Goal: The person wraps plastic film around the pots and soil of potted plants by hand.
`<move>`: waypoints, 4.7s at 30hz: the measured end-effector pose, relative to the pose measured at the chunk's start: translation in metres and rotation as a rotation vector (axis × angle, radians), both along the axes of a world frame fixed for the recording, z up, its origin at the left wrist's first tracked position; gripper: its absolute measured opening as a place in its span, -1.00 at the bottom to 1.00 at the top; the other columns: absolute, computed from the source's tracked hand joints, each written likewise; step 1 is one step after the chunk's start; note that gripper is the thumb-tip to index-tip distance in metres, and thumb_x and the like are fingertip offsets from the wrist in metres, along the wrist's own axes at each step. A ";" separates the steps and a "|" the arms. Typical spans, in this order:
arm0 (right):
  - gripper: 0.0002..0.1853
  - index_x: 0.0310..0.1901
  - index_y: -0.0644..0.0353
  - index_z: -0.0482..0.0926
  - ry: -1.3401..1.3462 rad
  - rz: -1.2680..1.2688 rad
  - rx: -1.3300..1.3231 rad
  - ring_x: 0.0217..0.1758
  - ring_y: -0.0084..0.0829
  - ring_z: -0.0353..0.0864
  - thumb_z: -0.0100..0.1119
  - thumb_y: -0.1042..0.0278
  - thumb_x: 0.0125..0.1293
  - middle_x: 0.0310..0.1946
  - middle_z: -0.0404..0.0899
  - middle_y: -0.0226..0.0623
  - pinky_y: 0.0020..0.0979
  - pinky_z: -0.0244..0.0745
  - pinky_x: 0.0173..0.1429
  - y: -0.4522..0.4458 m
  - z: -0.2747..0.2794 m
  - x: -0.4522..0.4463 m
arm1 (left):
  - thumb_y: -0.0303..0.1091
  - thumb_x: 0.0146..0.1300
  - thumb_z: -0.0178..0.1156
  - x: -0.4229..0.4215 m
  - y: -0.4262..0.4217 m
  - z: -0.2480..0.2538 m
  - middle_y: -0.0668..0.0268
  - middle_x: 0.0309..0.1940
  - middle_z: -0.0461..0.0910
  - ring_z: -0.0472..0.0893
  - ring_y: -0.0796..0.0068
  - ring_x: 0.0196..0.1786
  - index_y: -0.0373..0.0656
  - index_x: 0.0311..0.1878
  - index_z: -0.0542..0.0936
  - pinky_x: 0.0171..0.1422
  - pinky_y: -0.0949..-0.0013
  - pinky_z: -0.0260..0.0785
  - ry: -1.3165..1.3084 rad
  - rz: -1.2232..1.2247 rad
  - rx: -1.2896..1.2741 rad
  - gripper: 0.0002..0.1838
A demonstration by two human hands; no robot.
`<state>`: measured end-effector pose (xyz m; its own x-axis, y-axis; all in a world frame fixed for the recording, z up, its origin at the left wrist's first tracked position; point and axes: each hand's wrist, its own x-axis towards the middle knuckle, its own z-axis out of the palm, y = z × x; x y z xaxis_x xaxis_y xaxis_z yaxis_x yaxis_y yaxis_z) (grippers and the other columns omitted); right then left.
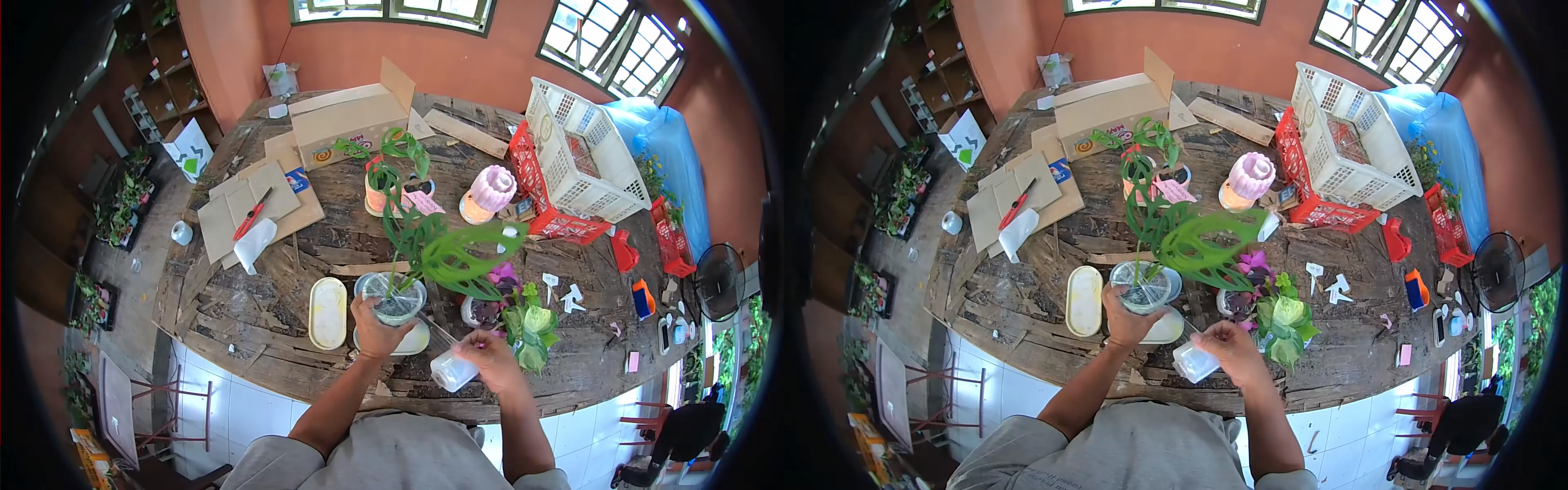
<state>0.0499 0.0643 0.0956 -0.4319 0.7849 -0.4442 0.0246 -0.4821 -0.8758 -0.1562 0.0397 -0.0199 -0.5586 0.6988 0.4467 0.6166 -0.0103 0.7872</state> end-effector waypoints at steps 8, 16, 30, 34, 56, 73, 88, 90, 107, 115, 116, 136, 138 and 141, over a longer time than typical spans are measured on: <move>-0.76 -0.40 0.23 0.52 -0.158 0.016 0.032 -0.42 -0.64 0.49 0.39 0.31 0.04 -0.49 0.54 -0.41 -0.58 0.35 -0.35 -0.013 -0.077 -0.001 | -0.19 -0.51 0.62 -0.006 0.002 0.015 0.01 0.02 0.19 0.25 0.01 0.10 -0.25 0.00 0.22 0.20 0.16 0.20 -0.138 -0.052 -0.176 -0.03; -0.53 -0.07 0.21 0.58 -0.442 0.268 0.417 -0.35 -0.42 0.59 0.36 0.09 0.02 -0.33 0.62 -0.15 -0.44 0.46 -0.21 -0.004 -0.111 -0.033 | -0.26 -0.35 0.56 -0.029 -0.007 0.012 0.04 -0.04 0.25 0.33 0.11 0.06 -0.30 0.05 0.16 0.16 0.20 0.22 -0.212 -0.270 -0.225 -0.08; -0.67 -0.11 0.17 0.60 -0.439 0.436 0.505 -0.29 -0.37 0.63 0.20 0.14 0.18 -0.29 0.62 -0.13 -0.41 0.48 -0.15 -0.007 -0.122 -0.063 | -0.13 -0.43 0.57 -0.039 0.007 -0.015 0.22 -0.17 0.26 0.35 0.35 -0.13 -0.26 -0.04 0.21 -0.02 0.32 0.26 -0.222 -0.276 0.058 -0.09; -0.71 -0.09 0.24 0.55 -0.133 0.338 0.504 -0.31 -0.49 0.54 0.26 0.34 0.17 -0.28 0.61 -0.18 -0.40 0.45 -0.16 -0.016 -0.083 -0.043 | -0.27 -0.41 0.57 -0.035 0.008 0.024 0.25 -0.12 0.24 0.32 0.40 -0.03 -0.21 -0.01 0.18 0.11 0.35 0.21 -0.656 -0.273 0.161 -0.11; -0.56 0.08 0.24 0.41 0.418 0.018 0.367 -0.07 -0.53 0.53 0.20 0.62 0.11 -0.10 0.55 -0.31 -0.42 0.46 0.02 0.060 0.035 -0.029 | -0.33 -0.45 0.59 0.026 -0.051 0.118 0.24 -0.09 0.30 0.38 0.45 -0.01 -0.18 0.02 0.17 0.11 0.35 0.26 -0.668 -0.682 0.168 -0.06; -0.60 0.10 0.19 0.35 0.736 -0.281 0.105 -0.05 -0.20 0.59 0.08 0.46 0.19 -0.04 0.51 -0.19 0.01 0.54 -0.04 0.031 0.027 0.002 | -0.21 -0.44 0.59 0.041 -0.033 0.082 0.13 -0.11 0.36 0.40 0.38 -0.02 -0.25 0.03 0.17 0.10 0.33 0.28 -0.531 -0.566 0.016 -0.04; -0.67 -0.06 0.39 0.49 0.406 -0.324 -0.053 -0.35 -0.41 0.60 0.05 0.55 0.08 -0.30 0.58 -0.18 -0.45 0.53 -0.32 -0.020 0.028 -0.014 | -0.22 -0.48 0.59 0.033 -0.007 0.065 0.12 -0.11 0.31 0.38 0.21 -0.02 -0.28 0.01 0.25 0.10 0.27 0.25 -0.148 -0.129 0.140 -0.07; -0.66 -0.06 0.38 0.50 0.284 -0.299 -0.098 -0.38 -0.41 0.60 0.07 0.56 0.07 -0.34 0.57 -0.19 -0.42 0.52 -0.40 -0.017 0.014 -0.018 | -0.23 -0.48 0.60 0.027 -0.006 0.062 0.12 -0.11 0.31 0.38 0.19 -0.02 -0.27 0.00 0.25 0.10 0.25 0.24 -0.090 -0.104 0.173 -0.07; -0.77 -0.26 0.35 0.58 -0.156 0.284 0.107 -0.53 -0.70 0.31 0.11 0.47 0.01 -0.57 0.42 -0.52 -0.54 0.21 -0.47 0.016 -0.082 -0.044 | -0.16 -0.23 0.48 -0.001 -0.012 -0.040 0.12 -0.12 0.25 0.32 0.27 -0.02 -0.32 0.03 0.19 0.12 0.26 0.19 -0.456 -0.198 0.125 -0.16; -0.80 -0.41 0.30 0.51 -0.360 0.315 0.381 -0.67 -0.54 0.32 0.09 0.31 0.04 -0.75 0.34 -0.27 -0.36 0.25 -0.54 0.007 -0.066 -0.053 | -0.22 -0.20 0.46 -0.023 0.005 0.029 0.04 -0.20 0.42 0.45 0.21 -0.10 -0.37 -0.05 0.30 -0.02 0.26 0.32 -0.373 -0.053 -0.261 -0.29; -0.80 -0.40 0.28 0.53 -0.367 0.310 0.403 -0.67 -0.47 0.34 0.10 0.30 0.04 -0.74 0.36 -0.23 -0.35 0.26 -0.53 0.008 -0.077 -0.053 | -0.24 -0.21 0.47 -0.024 0.012 0.021 0.02 -0.21 0.46 0.47 0.22 -0.11 -0.37 -0.06 0.31 -0.02 0.27 0.33 -0.515 -0.022 -0.197 -0.29; -0.65 -0.10 0.20 0.58 -0.348 0.247 0.546 -0.43 -0.09 0.58 0.06 0.30 0.06 -0.42 0.55 0.07 -0.30 0.46 -0.30 -0.006 -0.077 -0.061 | 0.31 -0.59 0.45 -0.073 0.023 0.078 -0.13 0.27 0.13 0.11 -0.09 0.34 -0.23 0.34 0.12 0.43 0.13 -0.02 0.103 -0.832 -0.823 0.35; -0.62 -0.06 0.22 0.56 -0.355 0.254 0.573 -0.37 -0.10 0.61 0.05 0.30 0.07 -0.41 0.56 0.07 -0.29 0.47 -0.25 -0.005 -0.079 -0.063 | 0.24 -0.56 0.47 -0.073 0.019 0.073 -0.09 0.28 0.11 0.12 -0.06 0.34 -0.23 0.34 0.11 0.42 0.14 0.00 0.113 -0.771 -0.831 0.32; -0.63 -0.07 0.25 0.55 -0.312 0.220 0.541 -0.30 -0.11 0.63 0.06 0.30 0.08 -0.40 0.56 0.08 -0.30 0.48 -0.19 -0.005 -0.076 -0.068 | 0.18 -0.51 0.48 -0.076 0.016 0.062 -0.05 0.28 0.09 0.13 -0.01 0.34 -0.22 0.34 0.09 0.41 0.18 0.01 0.100 -0.682 -0.865 0.29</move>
<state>-0.0183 0.0598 0.0191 -0.5228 0.8406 -0.1419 0.3636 0.0693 -0.9290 -0.2322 0.0558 0.0425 0.0740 0.9448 -0.3191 0.7525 0.1571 0.6396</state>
